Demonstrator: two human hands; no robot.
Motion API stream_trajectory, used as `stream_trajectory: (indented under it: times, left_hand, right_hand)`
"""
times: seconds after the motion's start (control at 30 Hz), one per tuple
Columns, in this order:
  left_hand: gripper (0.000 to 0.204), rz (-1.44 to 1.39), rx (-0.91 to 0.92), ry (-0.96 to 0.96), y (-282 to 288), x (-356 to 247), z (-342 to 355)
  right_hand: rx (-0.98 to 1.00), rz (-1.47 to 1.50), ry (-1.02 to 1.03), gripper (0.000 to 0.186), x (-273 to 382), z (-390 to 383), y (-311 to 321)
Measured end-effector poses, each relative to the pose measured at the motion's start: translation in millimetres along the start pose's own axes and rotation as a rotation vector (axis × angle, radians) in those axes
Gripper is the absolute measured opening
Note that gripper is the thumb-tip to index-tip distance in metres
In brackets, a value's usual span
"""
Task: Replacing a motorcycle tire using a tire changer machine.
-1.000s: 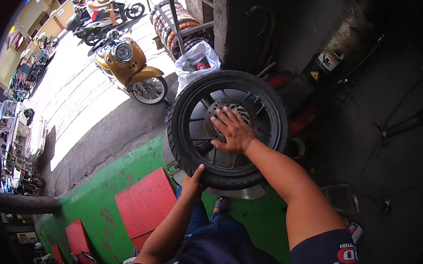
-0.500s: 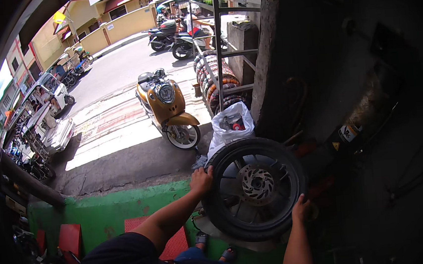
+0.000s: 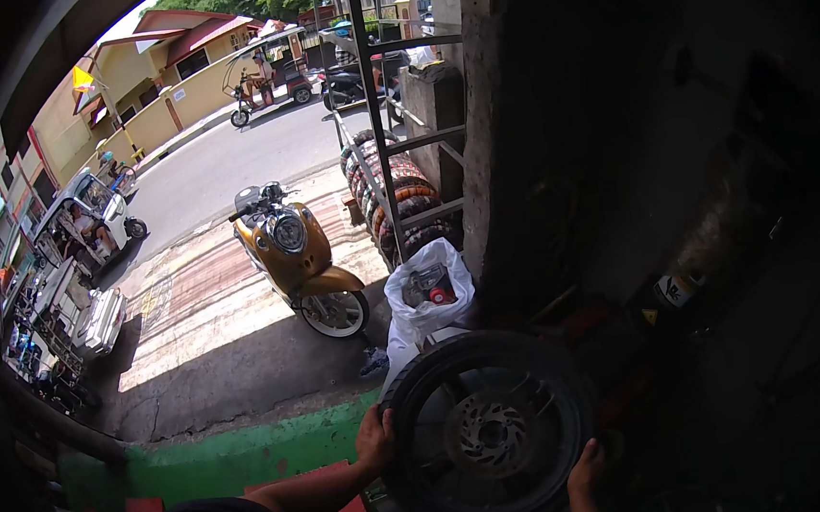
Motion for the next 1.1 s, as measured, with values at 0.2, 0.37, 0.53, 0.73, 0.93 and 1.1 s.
stream_trajectory:
  times: [0.2,0.37,0.53,0.73,0.93,1.1]
  left_hand:
    - [0.063,0.035,-0.07,-0.001,2,-6,-3]
    - [0.054,0.088,-0.127,0.013,2,-4,-5]
    - [0.053,0.142,-0.142,0.004,-5,-5,-1]
    - [0.059,0.19,-0.154,-0.023,-8,-6,4]
    - [0.061,0.221,-0.154,0.041,-7,-5,3]
    - [0.058,0.194,-0.138,0.08,-4,-9,5]
  right_hand:
    - [-0.031,-0.053,-0.006,0.069,2,-3,-1]
    - [-0.26,0.209,-0.049,0.067,2,-7,40]
    - [-0.835,0.347,0.319,0.061,14,28,247]
    - [-1.071,0.198,0.203,0.095,76,125,480]
    - [-0.57,0.558,0.168,0.101,94,254,514]
    - [-0.421,0.688,0.262,0.098,87,315,508]
Point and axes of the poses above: each hand's wrist, its own z-axis towards the middle knuckle, its own y-axis out of the back of the hand, x = y × z, the point moved 1 cm from there along z, towards the middle knuckle, and after that the axes turned 9 degrees about z, right-handed, at the moved point
